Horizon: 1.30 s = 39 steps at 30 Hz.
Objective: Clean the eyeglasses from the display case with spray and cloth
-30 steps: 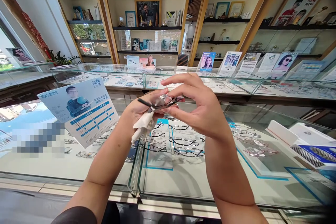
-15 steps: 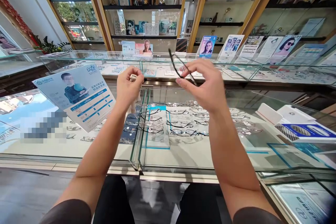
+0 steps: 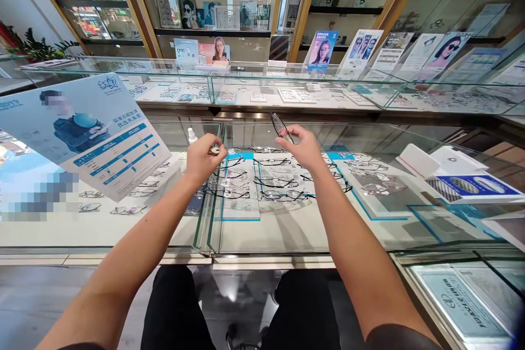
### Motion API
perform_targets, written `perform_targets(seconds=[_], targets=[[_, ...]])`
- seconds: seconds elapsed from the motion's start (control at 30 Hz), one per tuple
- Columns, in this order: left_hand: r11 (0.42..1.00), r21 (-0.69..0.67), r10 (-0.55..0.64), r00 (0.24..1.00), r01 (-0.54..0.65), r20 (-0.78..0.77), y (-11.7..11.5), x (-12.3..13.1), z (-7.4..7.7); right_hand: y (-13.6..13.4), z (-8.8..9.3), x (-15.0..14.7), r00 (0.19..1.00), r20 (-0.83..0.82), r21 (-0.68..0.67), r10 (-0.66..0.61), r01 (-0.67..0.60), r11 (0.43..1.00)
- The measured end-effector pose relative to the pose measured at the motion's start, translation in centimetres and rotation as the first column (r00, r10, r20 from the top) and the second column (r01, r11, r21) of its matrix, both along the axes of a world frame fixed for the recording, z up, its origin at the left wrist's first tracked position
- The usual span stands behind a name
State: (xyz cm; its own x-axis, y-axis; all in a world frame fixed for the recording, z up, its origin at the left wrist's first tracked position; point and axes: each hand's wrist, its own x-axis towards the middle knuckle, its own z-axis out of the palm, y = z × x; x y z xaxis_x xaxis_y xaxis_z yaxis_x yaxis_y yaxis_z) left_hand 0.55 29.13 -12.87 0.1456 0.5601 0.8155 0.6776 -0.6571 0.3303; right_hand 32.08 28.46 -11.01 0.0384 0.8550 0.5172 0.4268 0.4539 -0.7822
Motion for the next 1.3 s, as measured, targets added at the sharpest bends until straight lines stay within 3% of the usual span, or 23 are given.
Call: perform_targets(seconds=[0.1,0.2,0.37,0.53,0.77,1.3], targets=[[0.998,0.059,-0.014,0.999,0.017,-0.045,0.1,0.2,-0.2,0.0,0.1,0.3,0.999,0.005,-0.008,0.050,-0.050,0.999],[0.995,0.094,-0.021,0.998,0.026,-0.056,0.1,0.4,-0.2,-0.3,0.4,0.9,0.977,0.198,0.017,0.078,-0.083,0.996],[0.992,0.120,-0.018,0.998,0.025,-0.056,-0.1,0.6,-0.1,-1.0,0.7,1.6,0.820,0.544,-0.169,0.177,-0.100,0.981],[0.998,0.060,0.000,0.998,0.003,-0.057,-0.3,0.6,0.3,-1.4,0.6,1.1,0.664,0.695,-0.350,0.276,-0.022,0.936],[1.000,0.001,-0.004,0.999,0.004,-0.050,-0.5,0.7,0.4,-2.0,0.5,-0.1,0.540,0.780,-0.439,0.316,0.111,0.892],[0.999,0.030,-0.014,0.999,0.015,-0.051,-0.4,0.6,0.2,-1.4,-0.1,-0.7,0.557,0.759,-0.476,0.336,0.123,0.871]])
